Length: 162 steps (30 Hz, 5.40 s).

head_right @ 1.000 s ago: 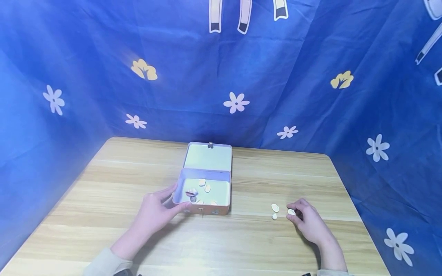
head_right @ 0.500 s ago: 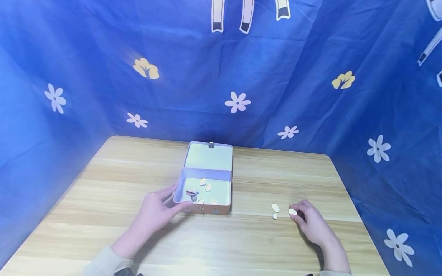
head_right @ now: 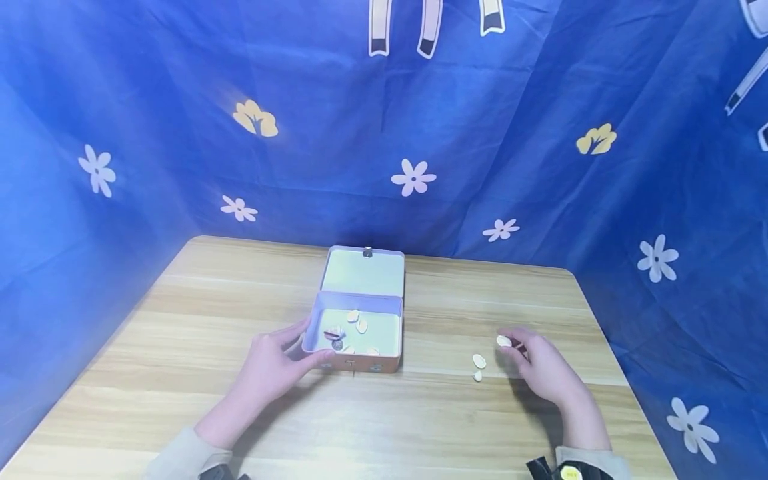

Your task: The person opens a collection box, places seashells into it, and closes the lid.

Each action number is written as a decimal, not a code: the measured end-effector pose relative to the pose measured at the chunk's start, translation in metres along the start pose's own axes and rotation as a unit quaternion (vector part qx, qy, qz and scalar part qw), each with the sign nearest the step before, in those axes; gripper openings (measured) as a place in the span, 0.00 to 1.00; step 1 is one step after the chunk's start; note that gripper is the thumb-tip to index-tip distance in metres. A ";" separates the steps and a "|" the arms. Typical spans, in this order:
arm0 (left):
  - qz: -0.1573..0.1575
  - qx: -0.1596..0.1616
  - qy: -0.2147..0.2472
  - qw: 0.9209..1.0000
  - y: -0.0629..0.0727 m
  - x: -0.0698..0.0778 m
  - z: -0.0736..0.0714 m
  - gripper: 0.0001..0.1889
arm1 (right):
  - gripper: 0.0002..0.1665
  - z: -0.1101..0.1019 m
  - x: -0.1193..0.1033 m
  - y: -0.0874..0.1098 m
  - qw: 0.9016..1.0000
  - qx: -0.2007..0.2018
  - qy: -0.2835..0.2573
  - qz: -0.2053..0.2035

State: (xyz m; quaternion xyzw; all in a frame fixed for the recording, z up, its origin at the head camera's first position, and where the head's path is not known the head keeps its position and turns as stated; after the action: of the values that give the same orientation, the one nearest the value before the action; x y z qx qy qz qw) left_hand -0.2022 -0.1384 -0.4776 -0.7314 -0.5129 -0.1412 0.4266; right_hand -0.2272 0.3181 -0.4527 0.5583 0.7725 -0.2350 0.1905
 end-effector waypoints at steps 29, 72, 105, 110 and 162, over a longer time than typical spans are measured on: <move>-0.006 -0.004 0.000 1.000 -0.001 -0.001 0.001 0.46 | 0.19 0.013 -0.102 -0.066 0.996 -0.023 -0.030 -0.079; 0.008 0.004 0.001 1.000 -0.001 0.000 -0.001 0.45 | 0.17 0.124 -0.181 -0.115 0.974 -0.152 -0.071 -0.151; -0.003 -0.003 0.007 1.000 0.000 -0.001 0.002 0.48 | 0.19 0.119 -0.185 -0.107 0.976 -0.129 -0.054 -0.169; -0.009 -0.004 0.014 1.000 -0.001 -0.002 0.003 0.48 | 0.18 0.096 -0.173 -0.098 0.977 -0.099 -0.077 -0.173; -0.010 -0.001 0.004 1.000 -0.002 -0.001 0.000 0.47 | 0.15 0.055 0.015 -0.011 0.999 -0.025 -0.020 -0.010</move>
State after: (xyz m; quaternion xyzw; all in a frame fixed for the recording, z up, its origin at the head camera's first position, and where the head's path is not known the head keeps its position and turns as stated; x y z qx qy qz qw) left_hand -0.2047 -0.1384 -0.4771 -0.7261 -0.5183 -0.1493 0.4265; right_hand -0.2409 0.2948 -0.5046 0.5411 0.7793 -0.2292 0.2176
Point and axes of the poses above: each hand's wrist, its own y-axis away from the middle knuckle, its own z-axis out of the palm, x = y × z, the point moved 7 cm from there along -y, towards the middle knuckle, and after that the axes turned 8 degrees about z, right-handed, at the moved point
